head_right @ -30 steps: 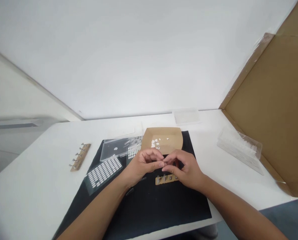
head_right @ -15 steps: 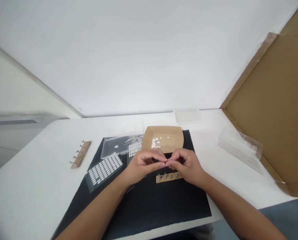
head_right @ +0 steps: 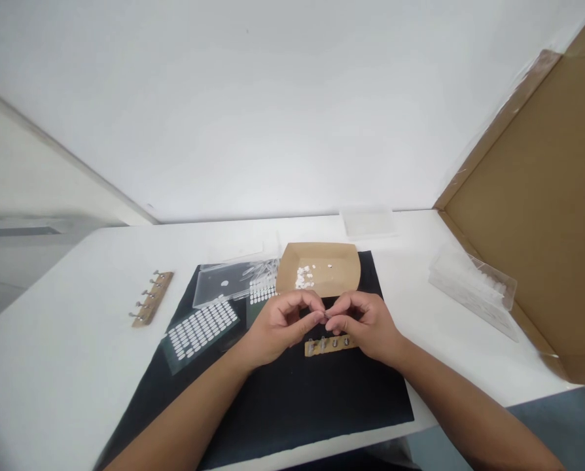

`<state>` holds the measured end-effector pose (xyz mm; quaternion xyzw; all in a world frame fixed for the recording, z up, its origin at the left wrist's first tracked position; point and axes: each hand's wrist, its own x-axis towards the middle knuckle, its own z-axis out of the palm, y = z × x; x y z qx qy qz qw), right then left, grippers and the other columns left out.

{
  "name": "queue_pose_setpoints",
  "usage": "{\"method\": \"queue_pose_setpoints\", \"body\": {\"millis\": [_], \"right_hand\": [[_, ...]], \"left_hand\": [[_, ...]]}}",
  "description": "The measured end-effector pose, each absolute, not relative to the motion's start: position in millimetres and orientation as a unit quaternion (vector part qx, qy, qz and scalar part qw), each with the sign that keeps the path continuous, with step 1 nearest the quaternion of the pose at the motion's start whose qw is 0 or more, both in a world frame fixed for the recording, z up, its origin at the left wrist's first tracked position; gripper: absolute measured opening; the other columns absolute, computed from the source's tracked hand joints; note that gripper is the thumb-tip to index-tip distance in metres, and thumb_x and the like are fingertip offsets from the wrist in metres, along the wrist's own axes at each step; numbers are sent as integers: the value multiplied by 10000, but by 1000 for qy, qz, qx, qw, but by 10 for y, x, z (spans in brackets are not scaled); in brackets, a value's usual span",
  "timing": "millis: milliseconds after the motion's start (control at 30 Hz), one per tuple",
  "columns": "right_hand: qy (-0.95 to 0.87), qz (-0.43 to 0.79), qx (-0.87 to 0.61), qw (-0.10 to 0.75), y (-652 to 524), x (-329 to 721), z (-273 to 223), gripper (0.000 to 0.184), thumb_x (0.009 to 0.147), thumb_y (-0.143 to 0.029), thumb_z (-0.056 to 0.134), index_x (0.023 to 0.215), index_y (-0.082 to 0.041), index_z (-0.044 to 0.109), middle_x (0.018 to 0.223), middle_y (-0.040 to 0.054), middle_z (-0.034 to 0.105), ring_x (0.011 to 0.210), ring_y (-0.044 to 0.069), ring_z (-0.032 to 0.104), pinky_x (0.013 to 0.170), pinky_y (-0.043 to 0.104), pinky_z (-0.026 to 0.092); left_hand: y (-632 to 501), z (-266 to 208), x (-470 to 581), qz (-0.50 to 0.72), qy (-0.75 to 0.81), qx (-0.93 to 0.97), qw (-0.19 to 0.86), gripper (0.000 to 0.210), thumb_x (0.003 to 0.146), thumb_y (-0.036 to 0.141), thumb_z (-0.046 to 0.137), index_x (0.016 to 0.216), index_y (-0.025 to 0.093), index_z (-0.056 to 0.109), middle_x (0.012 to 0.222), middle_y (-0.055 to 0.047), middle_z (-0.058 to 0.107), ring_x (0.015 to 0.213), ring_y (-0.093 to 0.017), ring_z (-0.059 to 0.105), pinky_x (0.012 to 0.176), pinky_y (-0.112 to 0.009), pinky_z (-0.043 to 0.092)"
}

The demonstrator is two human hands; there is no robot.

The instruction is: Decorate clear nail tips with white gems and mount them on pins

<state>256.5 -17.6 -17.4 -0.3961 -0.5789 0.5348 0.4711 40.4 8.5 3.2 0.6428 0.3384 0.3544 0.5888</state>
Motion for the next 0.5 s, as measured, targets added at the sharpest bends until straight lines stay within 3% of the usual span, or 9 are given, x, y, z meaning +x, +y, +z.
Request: {"method": "queue_pose_setpoints", "body": {"millis": [167,300,500], "right_hand": [[-581,535,-402,463,-170,2558,-140,176,848,-362,897,867,-228,785,792,7,758,728,150,714,678,257,566],[-607,499,-408,465,-181,2560,-133,177,944,-384,805,886,-226,752,773,7,724,688,148,684,641,271,543],[-682,356,-452,452,-178,2591,-178,155,1031,-364,684,939,-239,676,845,19,723,725,166,692,651,298,534]], "left_hand": [[54,63,422,355,353,633,591,350,971,511,698,924,164,706,858,-42,707,644,-101,584,540,-196,437],[56,42,451,368,350,653,561,307,990,473,683,913,178,724,870,-49,725,754,-146,657,629,-228,501],[184,359,123,287,334,812,384,254,1044,386,603,1125,232,788,967,-57,770,826,-173,685,756,-284,533]]}}
